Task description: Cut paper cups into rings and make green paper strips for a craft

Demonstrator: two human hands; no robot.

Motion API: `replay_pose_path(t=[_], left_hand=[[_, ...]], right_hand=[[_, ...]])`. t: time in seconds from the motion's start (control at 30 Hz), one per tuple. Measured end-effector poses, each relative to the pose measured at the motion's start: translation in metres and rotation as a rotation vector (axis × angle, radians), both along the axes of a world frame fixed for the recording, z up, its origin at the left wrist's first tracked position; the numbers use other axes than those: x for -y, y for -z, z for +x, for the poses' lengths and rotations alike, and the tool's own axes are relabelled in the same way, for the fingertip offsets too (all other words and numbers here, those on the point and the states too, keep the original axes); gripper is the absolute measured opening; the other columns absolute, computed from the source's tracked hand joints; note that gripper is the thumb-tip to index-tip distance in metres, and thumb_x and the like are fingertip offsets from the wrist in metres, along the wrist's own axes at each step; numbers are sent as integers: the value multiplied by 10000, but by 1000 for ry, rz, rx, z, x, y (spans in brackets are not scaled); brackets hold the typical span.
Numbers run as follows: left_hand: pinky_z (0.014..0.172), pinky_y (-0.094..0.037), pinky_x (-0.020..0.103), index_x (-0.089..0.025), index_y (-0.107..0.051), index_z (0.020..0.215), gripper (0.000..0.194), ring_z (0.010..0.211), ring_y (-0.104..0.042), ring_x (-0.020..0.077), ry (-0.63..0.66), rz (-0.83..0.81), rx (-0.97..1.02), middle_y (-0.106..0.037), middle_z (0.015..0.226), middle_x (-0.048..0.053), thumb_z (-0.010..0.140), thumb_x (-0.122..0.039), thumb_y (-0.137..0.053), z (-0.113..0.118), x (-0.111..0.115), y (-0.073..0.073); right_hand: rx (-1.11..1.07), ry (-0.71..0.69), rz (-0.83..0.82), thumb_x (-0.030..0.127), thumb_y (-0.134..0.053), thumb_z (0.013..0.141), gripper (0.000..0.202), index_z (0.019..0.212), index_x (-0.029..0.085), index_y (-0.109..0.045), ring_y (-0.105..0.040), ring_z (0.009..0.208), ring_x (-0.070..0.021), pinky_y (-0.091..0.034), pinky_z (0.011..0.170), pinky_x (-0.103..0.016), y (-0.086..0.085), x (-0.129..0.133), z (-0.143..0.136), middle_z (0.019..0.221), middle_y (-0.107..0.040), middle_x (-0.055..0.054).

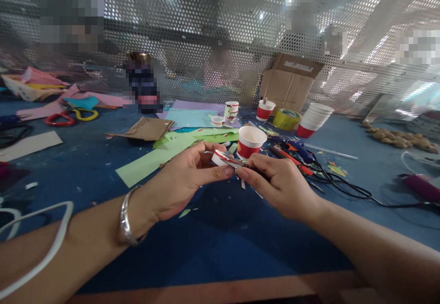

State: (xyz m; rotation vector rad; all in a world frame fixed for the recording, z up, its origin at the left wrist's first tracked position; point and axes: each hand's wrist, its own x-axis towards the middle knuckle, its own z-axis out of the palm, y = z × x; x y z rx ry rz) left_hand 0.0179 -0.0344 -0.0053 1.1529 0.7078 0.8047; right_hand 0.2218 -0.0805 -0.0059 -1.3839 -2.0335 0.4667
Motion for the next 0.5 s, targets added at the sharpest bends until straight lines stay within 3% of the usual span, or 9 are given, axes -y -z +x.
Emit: replay_pose_path(t=[0.5], left_hand=[[919, -482, 329, -175, -560, 1103, 437, 1003, -649, 175, -95, 70, 50, -724, 1046, 37, 756, -116, -818, 3, 0, 5]], right_hand=[[3, 2, 3, 520, -493, 983, 424, 701, 206, -466, -393, 554, -104, -281, 526, -259, 0, -1, 0, 613, -448, 39]])
